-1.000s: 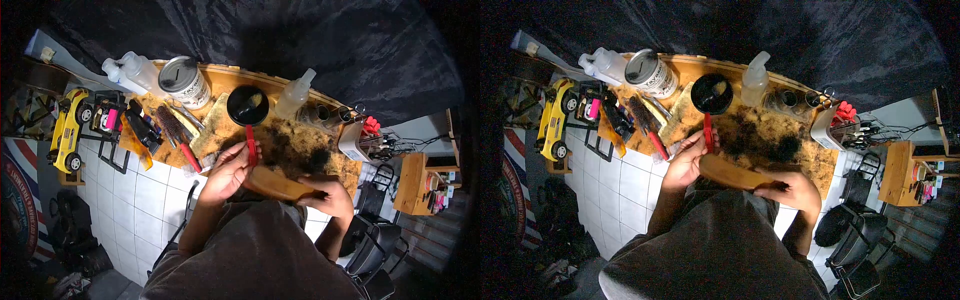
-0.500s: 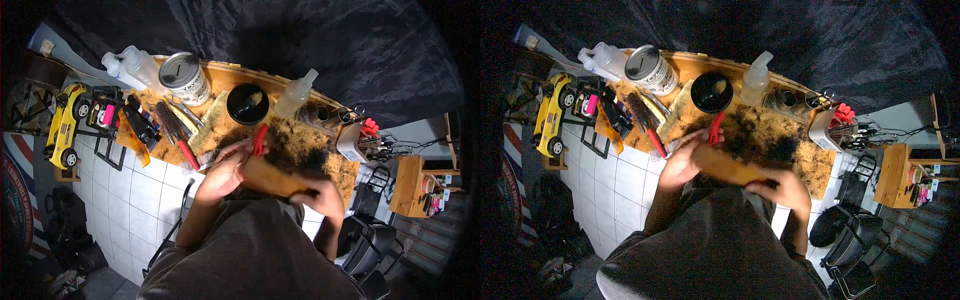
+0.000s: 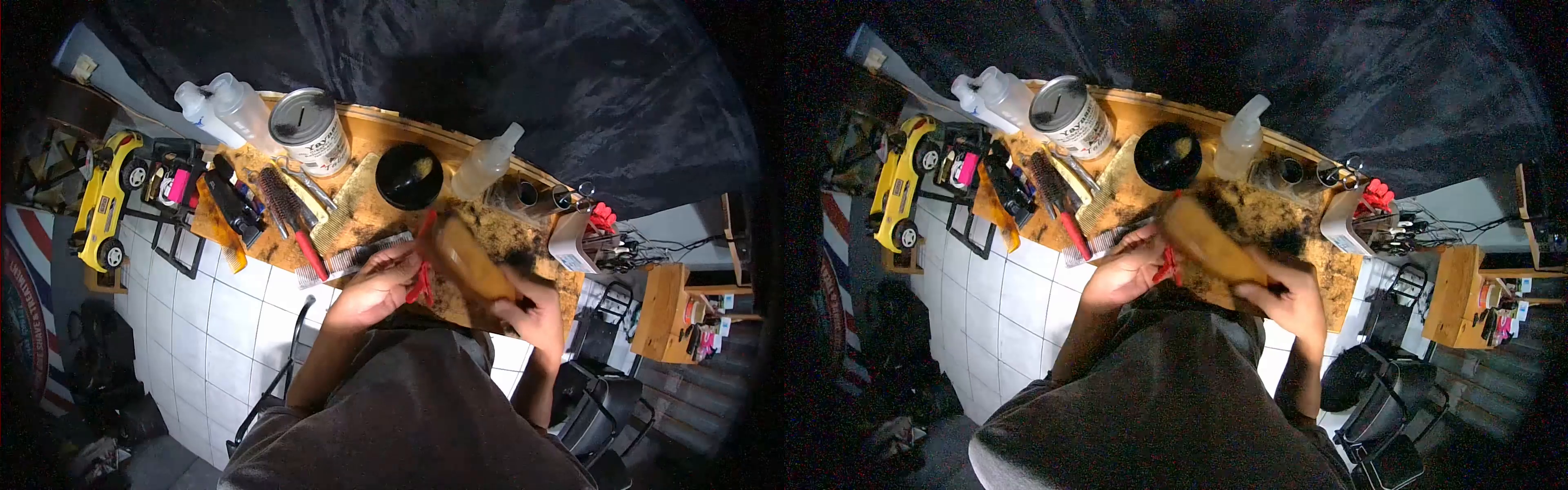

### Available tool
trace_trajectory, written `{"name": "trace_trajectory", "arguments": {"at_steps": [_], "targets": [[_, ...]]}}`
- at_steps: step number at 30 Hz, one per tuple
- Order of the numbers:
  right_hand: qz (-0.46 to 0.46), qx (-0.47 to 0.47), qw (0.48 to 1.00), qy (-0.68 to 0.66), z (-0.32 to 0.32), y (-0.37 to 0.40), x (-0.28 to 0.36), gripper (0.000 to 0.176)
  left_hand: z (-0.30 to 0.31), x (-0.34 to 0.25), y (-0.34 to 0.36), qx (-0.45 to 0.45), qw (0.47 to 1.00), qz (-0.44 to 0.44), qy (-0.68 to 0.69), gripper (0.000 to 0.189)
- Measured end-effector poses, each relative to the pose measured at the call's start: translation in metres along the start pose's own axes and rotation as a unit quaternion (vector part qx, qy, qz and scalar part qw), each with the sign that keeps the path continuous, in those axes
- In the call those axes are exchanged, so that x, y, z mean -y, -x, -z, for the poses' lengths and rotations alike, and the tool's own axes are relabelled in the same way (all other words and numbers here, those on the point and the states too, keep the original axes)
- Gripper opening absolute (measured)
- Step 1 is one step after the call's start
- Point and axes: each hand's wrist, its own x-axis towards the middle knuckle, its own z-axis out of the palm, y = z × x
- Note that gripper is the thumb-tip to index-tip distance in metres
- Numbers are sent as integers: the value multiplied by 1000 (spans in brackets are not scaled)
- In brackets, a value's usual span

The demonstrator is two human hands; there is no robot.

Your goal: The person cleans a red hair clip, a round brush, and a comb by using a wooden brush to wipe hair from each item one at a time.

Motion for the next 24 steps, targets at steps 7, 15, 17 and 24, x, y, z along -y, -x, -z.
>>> {"name": "trace_trajectory", "arguments": {"at_steps": [7,15,17,24], "targets": [[-44,50,996,65,-12,0,2,46,-13,-9,4,-91,993,-67,19,39],[-43,-49,997,42,-17,-4,10,46,-4,-3,15,-23,999,-6,-35,29],[-56,-97,993,35,-21,-4,13,45,-20,-2,16,-35,998,-3,-47,29],[-12,155,987,29,-4,23,8,48,-5,-15,25,-82,994,-46,-63,32]]}}
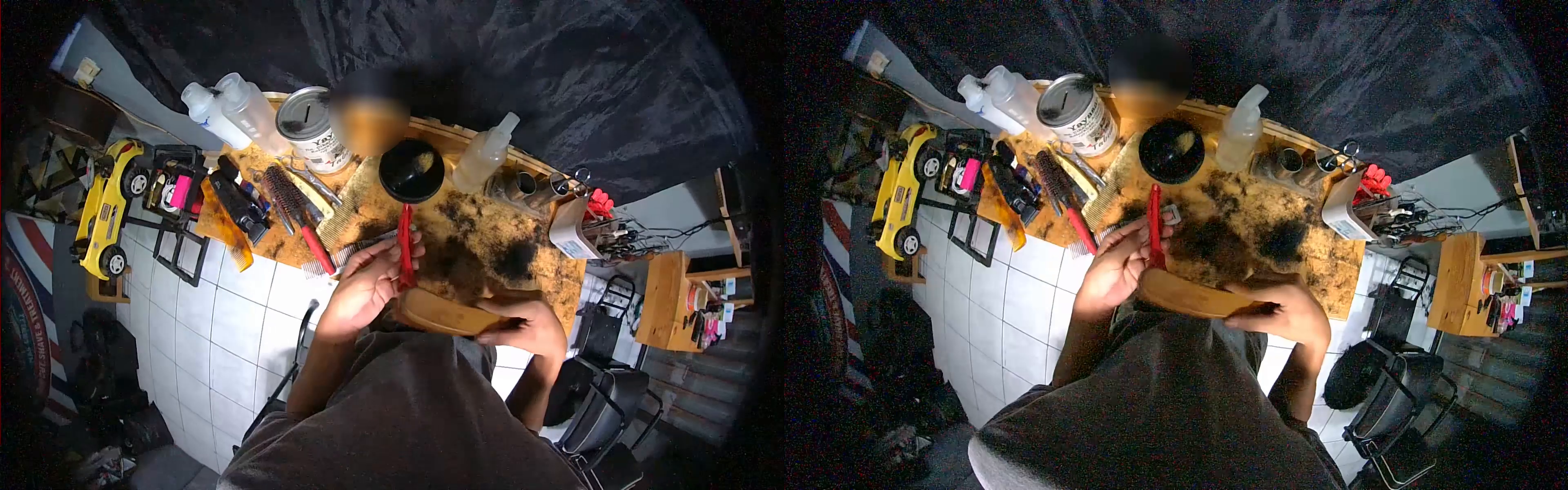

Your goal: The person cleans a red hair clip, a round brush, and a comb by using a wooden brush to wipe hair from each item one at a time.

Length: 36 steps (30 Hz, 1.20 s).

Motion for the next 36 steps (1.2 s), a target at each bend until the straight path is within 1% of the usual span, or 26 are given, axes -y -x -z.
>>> {"name": "trace_trajectory", "arguments": {"at_steps": [2,3,4,5,6,8,10,11,12,14,16,17,18,20,22,23,24,26,27,28,30,31,32,33,34,36], "targets": [[37,-48,998,14,-6,3,-4,46,1,-7,4,20,999,50,-4,33],[-8,-115,993,16,-14,0,5,45,-4,-1,6,17,1000,20,-1,33],[-55,-181,982,19,-24,-6,14,43,-6,-1,9,20,999,26,1,33],[-82,-240,967,-1,-34,-9,7,40,-8,-2,12,21,999,46,5,33],[-93,-275,956,38,-38,-16,22,40,-8,-3,14,21,998,65,8,34],[-49,-203,976,61,-44,-12,20,42,4,-6,20,36,996,80,0,35],[5,-132,988,81,-47,-11,18,45,16,-8,25,28,999,30,8,34],[15,-96,993,73,-46,-8,16,46,18,-11,28,10,1000,18,22,33],[-25,-43,999,5,-43,-2,26,45,23,-13,30,8,1000,18,24,33],[26,-4,1000,9,-43,-4,31,44,35,-18,33,-20,999,39,30,35],[-3,-91,996,13,-60,-8,35,46,39,-24,40,-43,997,57,38,36],[-13,-167,984,57,-73,-15,34,46,45,-24,44,-11,997,57,41,36],[-10,-222,972,79,-81,-27,41,45,50,-24,48,21,997,56,44,36],[-22,-246,962,118,-96,-40,56,43,54,-29,57,16,997,62,33,35],[-13,-125,989,82,-104,-39,47,42,60,-33,66,-40,998,36,35,32],[5,-122,990,66,-111,-39,47,43,61,-38,70,-49,998,25,13,33],[3,-117,991,65,-113,-39,48,43,71,-38,70,-54,998,25,16,33],[-50,8,997,-52,-109,-31,56,45,91,-32,74,-47,998,27,17,35],[-66,53,996,-33,-106,-28,57,48,86,-37,77,-32,999,14,13,37],[-65,54,996,-30,-108,-30,57,48,83,-39,79,-31,999,11,15,37],[32,-79,996,29,-117,-34,54,50,79,-38,82,-80,995,25,57,39],[3,-131,990,45,-121,-39,52,48,80,-36,83,-81,995,22,63,39],[11,-188,980,71,-127,-47,53,45,80,-35,82,-41,998,3,52,40],[-28,-194,979,58,-131,-51,57,44,79,-34,81,-1,999,-17,38,40],[-65,-201,976,44,-132,-54,60,43,77,-34,80,-1,999,-21,38,40],[-4,-90,989,114,-127,-48,52,42,72,-32,79,-1,999,-36,32,42]]}}
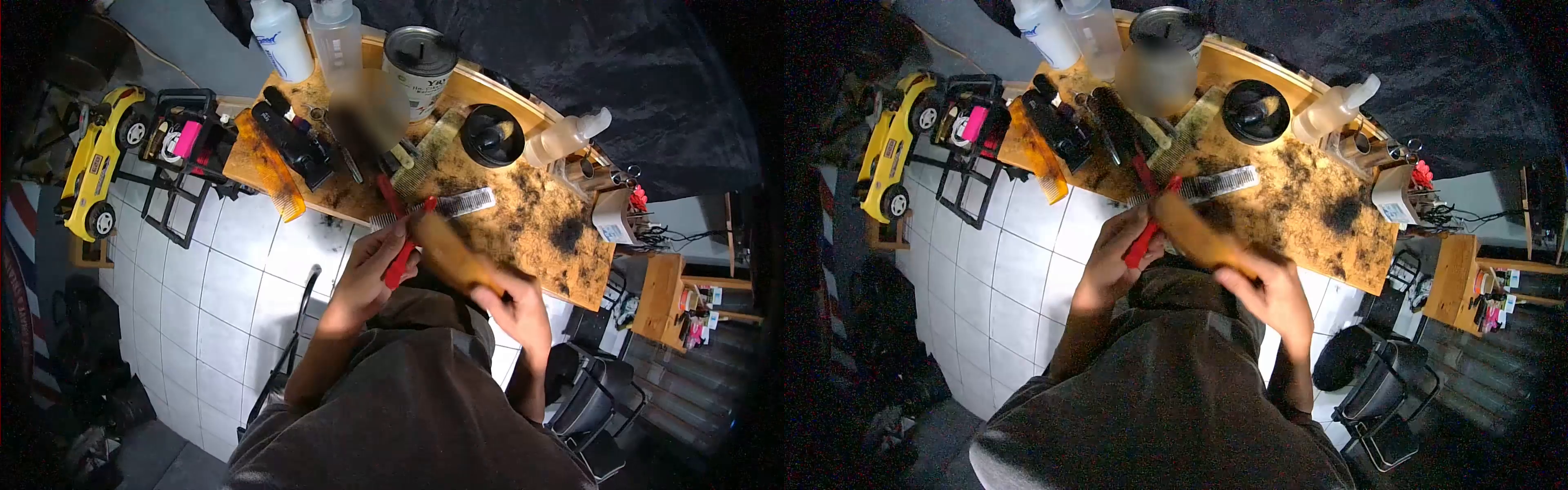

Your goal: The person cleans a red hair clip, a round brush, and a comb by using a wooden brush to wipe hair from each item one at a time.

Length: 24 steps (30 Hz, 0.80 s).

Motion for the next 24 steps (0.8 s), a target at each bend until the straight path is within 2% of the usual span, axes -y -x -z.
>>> {"name": "trace_trajectory", "arguments": {"at_steps": [1,2,3,4,5,6,7,8,10,12,14,15,16,18,19,20,22,23,24], "targets": [[42,-9,999,-21,-1,0,5,41,0,2,-1,-2,1000,-4,0,42],[27,35,998,-52,3,4,3,42,1,3,-3,-50,999,2,-5,43],[17,120,989,-83,12,8,-1,44,0,4,-5,-98,995,8,-10,43],[6,204,972,-112,20,10,-5,46,-4,3,-6,-101,995,3,-11,43],[70,199,976,-62,24,9,-10,44,-9,2,-8,-62,998,-14,19,42],[74,199,975,-62,25,11,-15,44,-14,2,-10,-20,998,-29,47,41],[61,132,986,-88,26,16,-22,42,-17,8,-13,-67,997,-20,26,39],[46,61,991,-113,28,21,-27,41,-22,13,-15,-65,997,-18,24,39],[-40,-79,995,-41,37,12,-19,37,-34,23,-25,-52,998,5,36,34],[-69,-145,986,-42,44,10,-32,37,-48,31,-36,-39,998,35,31,35],[-54,-59,996,-38,56,23,-41,37,-61,42,-49,-13,998,30,49,35],[-11,-28,999,-33,61,31,-44,38,-63,44,-56,-8,998,33,46,35],[28,24,996,-84,68,35,-48,38,-62,46,-64,9,998,48,41,34],[-54,156,984,-73,85,48,-54,40,-66,49,-78,44,995,81,31,33],[-17,157,986,-55,92,50,-52,47,-76,53,-78,3,996,86,32,31],[-21,151,987,-58,95,56,-55,47,-87,58,-80,5,995,93,29,31],[-39,-8,994,-105,99,64,-70,51,-111,69,-88,-67,994,70,-54,30],[-45,-71,991,-100,99,66,-82,51,-129,71,-80,-24,997,69,-35,29],[-48,-146,977,-146,99,64,-88,50,-127,83,-79,-137,981,116,-75,29]]}}
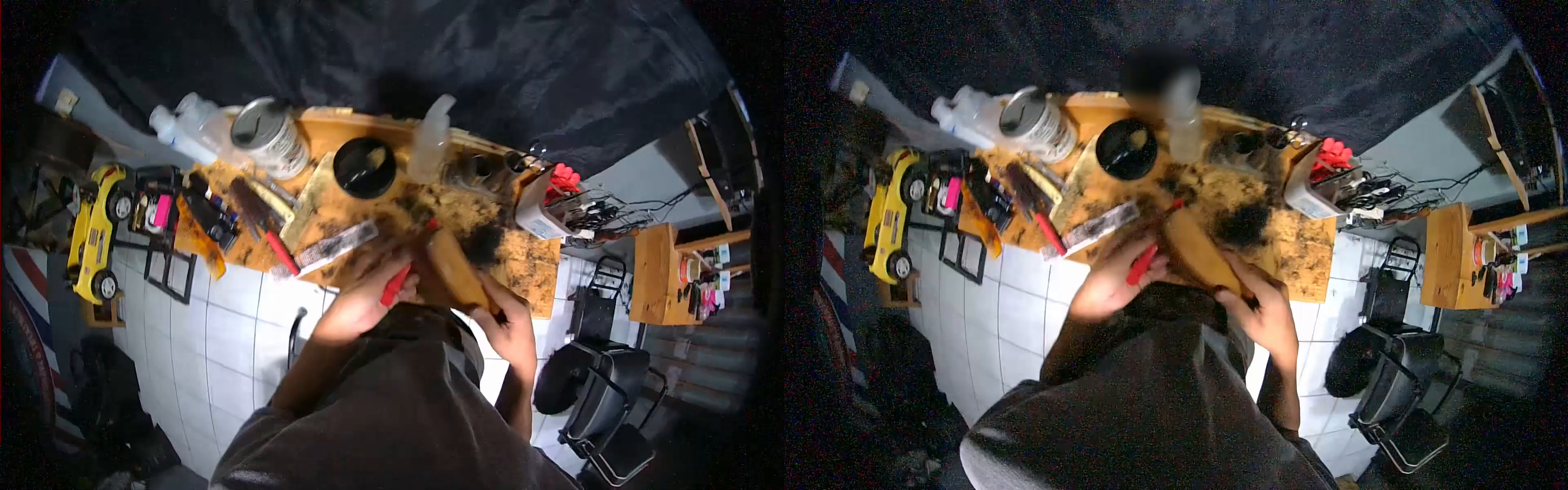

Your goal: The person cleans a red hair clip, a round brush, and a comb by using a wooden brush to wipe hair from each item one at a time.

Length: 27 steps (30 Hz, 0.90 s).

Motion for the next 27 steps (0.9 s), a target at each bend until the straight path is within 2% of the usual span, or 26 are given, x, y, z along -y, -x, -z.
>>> {"name": "trace_trajectory", "arguments": {"at_steps": [2,3,4,5,6,7,8,9,10,11,12,13,14,16,17,19,20,21,22,24,25,26,27], "targets": [[-26,-117,993,-19,3,-4,1,46,9,13,-24,193,979,31,51,29],[-29,-125,991,-24,10,0,1,46,5,20,-28,206,975,38,75,30],[-50,-53,997,27,19,4,1,45,-9,20,-25,204,975,43,69,30],[-69,22,994,79,27,7,1,43,-25,18,-21,139,989,14,57,32],[-84,59,993,59,32,14,0,42,-35,17,-20,75,996,-17,44,33],[-6,112,991,68,40,13,-5,42,-21,21,-36,108,993,-3,49,35],[72,161,981,77,47,13,-9,42,-5,20,-46,208,977,29,29,42],[123,154,977,78,50,14,-11,44,-9,20,-50,215,974,34,54,42],[120,147,979,73,50,16,-15,44,-13,20,-52,221,971,41,78,42],[62,94,992,50,50,20,-19,43,-18,20,-52,220,972,48,73,42],[3,42,999,27,50,23,-21,42,-33,17,-45,182,982,38,22,38],[18,-8,999,50,54,17,-20,40,-44,16,-43,145,989,24,-28,35],[-46,-70,996,42,55,13,-17,38,-49,18,-45,145,989,25,-31,35],[-39,-161,986,-1,52,5,-22,36,-54,26,-46,152,987,47,-35,33],[-40,-164,986,-3,56,5,-24,36,-56,31,-45,123,991,37,-25,31],[-31,29,996,78,67,9,-29,36,-56,29,-54,139,989,47,4,31],[31,50,998,33,62,9,-39,37,-53,28,-61,153,986,53,35,31],[45,83,995,43,65,9,-39,42,-48,23,-69,262,954,87,114,31],[58,117,990,53,68,9,-37,47,-44,22,-72,260,955,87,113,31],[50,91,993,56,72,13,-32,46,-44,20,-69,245,959,65,126,29],[46,64,995,63,75,13,-30,45,-48,23,-66,157,985,26,59,26],[-33,52,997,39,76,11,-27,44,-50,25,-63,157,986,28,58,26],[-11,-23,999,43,73,5,-24,42,-52,27,-59,147,988,19,45,25]]}}
